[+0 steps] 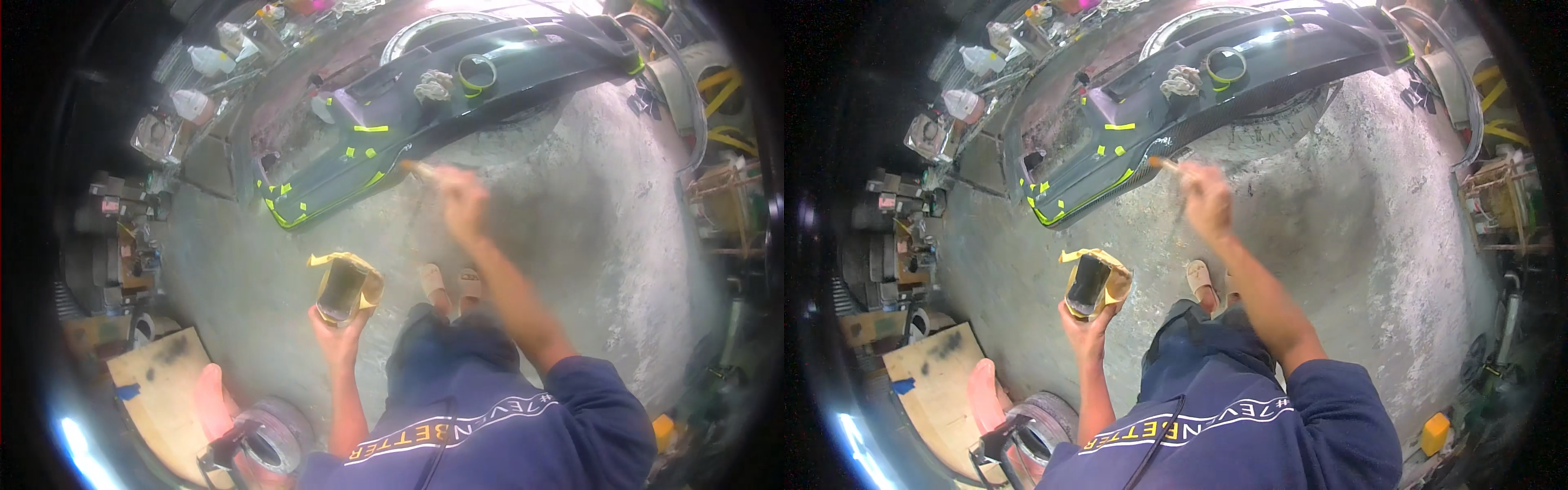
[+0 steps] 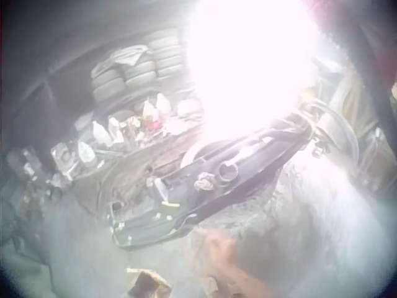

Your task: The person applies a liquid from a container to a car bumper using a brush. They then use a cloth to wipe the bumper surface, spreading and buffing the liquid across the part.

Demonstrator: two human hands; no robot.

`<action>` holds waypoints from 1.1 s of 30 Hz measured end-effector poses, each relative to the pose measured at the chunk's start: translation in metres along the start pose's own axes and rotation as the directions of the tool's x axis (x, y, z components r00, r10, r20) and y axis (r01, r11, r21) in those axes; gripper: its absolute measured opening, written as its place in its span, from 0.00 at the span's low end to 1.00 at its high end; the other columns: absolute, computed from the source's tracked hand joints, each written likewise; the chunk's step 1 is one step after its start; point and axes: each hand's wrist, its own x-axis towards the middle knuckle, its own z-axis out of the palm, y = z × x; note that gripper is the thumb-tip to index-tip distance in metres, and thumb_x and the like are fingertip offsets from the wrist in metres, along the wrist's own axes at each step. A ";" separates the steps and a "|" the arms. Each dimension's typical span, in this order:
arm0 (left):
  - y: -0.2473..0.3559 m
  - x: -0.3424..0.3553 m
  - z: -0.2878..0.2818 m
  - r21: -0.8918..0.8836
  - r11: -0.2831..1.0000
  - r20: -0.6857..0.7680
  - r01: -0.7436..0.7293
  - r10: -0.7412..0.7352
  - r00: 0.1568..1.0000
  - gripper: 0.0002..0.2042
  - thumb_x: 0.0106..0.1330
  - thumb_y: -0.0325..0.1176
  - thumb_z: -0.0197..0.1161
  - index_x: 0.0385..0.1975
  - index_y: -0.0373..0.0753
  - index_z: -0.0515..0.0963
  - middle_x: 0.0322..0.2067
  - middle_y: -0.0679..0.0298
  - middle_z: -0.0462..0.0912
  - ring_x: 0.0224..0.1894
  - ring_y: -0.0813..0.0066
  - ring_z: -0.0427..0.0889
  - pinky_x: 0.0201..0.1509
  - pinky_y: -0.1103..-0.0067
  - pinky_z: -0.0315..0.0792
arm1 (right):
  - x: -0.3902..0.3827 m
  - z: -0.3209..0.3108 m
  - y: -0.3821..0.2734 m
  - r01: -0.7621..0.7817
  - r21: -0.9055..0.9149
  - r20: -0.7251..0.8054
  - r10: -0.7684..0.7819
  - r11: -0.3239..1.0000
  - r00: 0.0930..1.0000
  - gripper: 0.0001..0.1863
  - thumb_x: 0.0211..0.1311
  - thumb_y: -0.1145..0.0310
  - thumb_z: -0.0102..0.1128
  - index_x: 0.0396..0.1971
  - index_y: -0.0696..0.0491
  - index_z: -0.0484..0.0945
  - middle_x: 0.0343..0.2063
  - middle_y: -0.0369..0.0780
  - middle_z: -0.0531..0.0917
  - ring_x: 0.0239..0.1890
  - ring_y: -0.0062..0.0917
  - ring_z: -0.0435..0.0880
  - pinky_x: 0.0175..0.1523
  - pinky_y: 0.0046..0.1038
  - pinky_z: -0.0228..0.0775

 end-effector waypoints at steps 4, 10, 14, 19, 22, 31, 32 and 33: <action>-0.013 0.013 0.012 0.032 0.995 0.031 -0.098 0.097 0.995 0.40 0.45 0.39 0.87 0.55 0.33 0.68 0.50 0.57 0.77 0.53 0.67 0.78 0.57 0.71 0.73 | 0.061 -0.059 0.023 -0.320 0.101 -0.169 0.334 0.942 0.927 0.11 0.67 0.75 0.61 0.47 0.53 0.86 0.37 0.38 0.85 0.34 0.21 0.81 0.41 0.29 0.75; -0.011 0.039 0.028 0.000 0.991 0.072 -0.133 0.132 0.989 0.39 0.45 0.40 0.87 0.53 0.35 0.68 0.48 0.59 0.76 0.51 0.69 0.78 0.56 0.70 0.73 | 0.063 -0.074 -0.040 -0.288 -0.061 -0.109 0.280 0.956 0.954 0.12 0.68 0.75 0.61 0.49 0.54 0.85 0.37 0.38 0.85 0.32 0.19 0.81 0.39 0.25 0.74; -0.005 0.057 0.021 -0.003 0.987 0.115 -0.161 0.160 0.980 0.37 0.46 0.40 0.86 0.52 0.36 0.69 0.47 0.61 0.77 0.50 0.70 0.79 0.55 0.72 0.74 | 0.027 -0.024 -0.063 -0.320 -0.005 0.330 0.304 0.947 0.894 0.12 0.68 0.77 0.61 0.48 0.55 0.84 0.34 0.36 0.83 0.29 0.17 0.79 0.35 0.23 0.72; -0.019 0.069 0.001 -0.050 0.986 0.142 -0.157 0.163 0.976 0.37 0.46 0.38 0.87 0.52 0.36 0.68 0.47 0.61 0.78 0.50 0.72 0.79 0.55 0.72 0.74 | 0.026 0.010 -0.040 -0.369 0.121 0.341 0.311 0.921 0.887 0.11 0.67 0.77 0.62 0.47 0.55 0.85 0.33 0.35 0.83 0.28 0.15 0.78 0.33 0.23 0.70; -0.025 0.075 -0.010 -0.087 0.988 0.147 -0.129 0.141 0.979 0.37 0.46 0.35 0.86 0.53 0.36 0.67 0.48 0.60 0.78 0.50 0.72 0.80 0.55 0.72 0.75 | 0.054 -0.014 -0.035 -0.375 0.152 0.105 0.362 0.914 0.926 0.10 0.68 0.76 0.62 0.47 0.55 0.85 0.32 0.33 0.83 0.28 0.14 0.78 0.31 0.21 0.68; -0.037 0.081 -0.018 -0.139 0.985 0.150 -0.103 0.124 0.981 0.35 0.48 0.33 0.85 0.51 0.36 0.67 0.47 0.60 0.79 0.49 0.72 0.80 0.54 0.73 0.75 | 0.062 -0.053 -0.066 -0.400 -0.054 0.047 0.403 0.915 0.914 0.11 0.73 0.72 0.60 0.50 0.54 0.85 0.27 0.30 0.81 0.26 0.13 0.76 0.32 0.18 0.68; -0.035 0.083 -0.017 -0.124 0.987 0.158 -0.101 0.120 0.980 0.35 0.48 0.34 0.85 0.51 0.36 0.67 0.46 0.60 0.79 0.49 0.73 0.80 0.54 0.73 0.75 | 0.059 -0.040 -0.077 -0.438 -0.062 0.141 0.442 0.897 0.886 0.10 0.72 0.72 0.60 0.49 0.54 0.85 0.27 0.30 0.81 0.26 0.13 0.76 0.33 0.18 0.68; -0.034 0.086 -0.016 -0.129 0.986 0.166 -0.103 0.124 0.978 0.35 0.48 0.34 0.85 0.51 0.36 0.67 0.46 0.60 0.79 0.49 0.73 0.80 0.54 0.73 0.75 | 0.055 -0.031 -0.074 -0.436 -0.067 0.132 0.441 0.898 0.888 0.10 0.72 0.72 0.60 0.49 0.54 0.85 0.27 0.30 0.81 0.26 0.13 0.76 0.33 0.18 0.68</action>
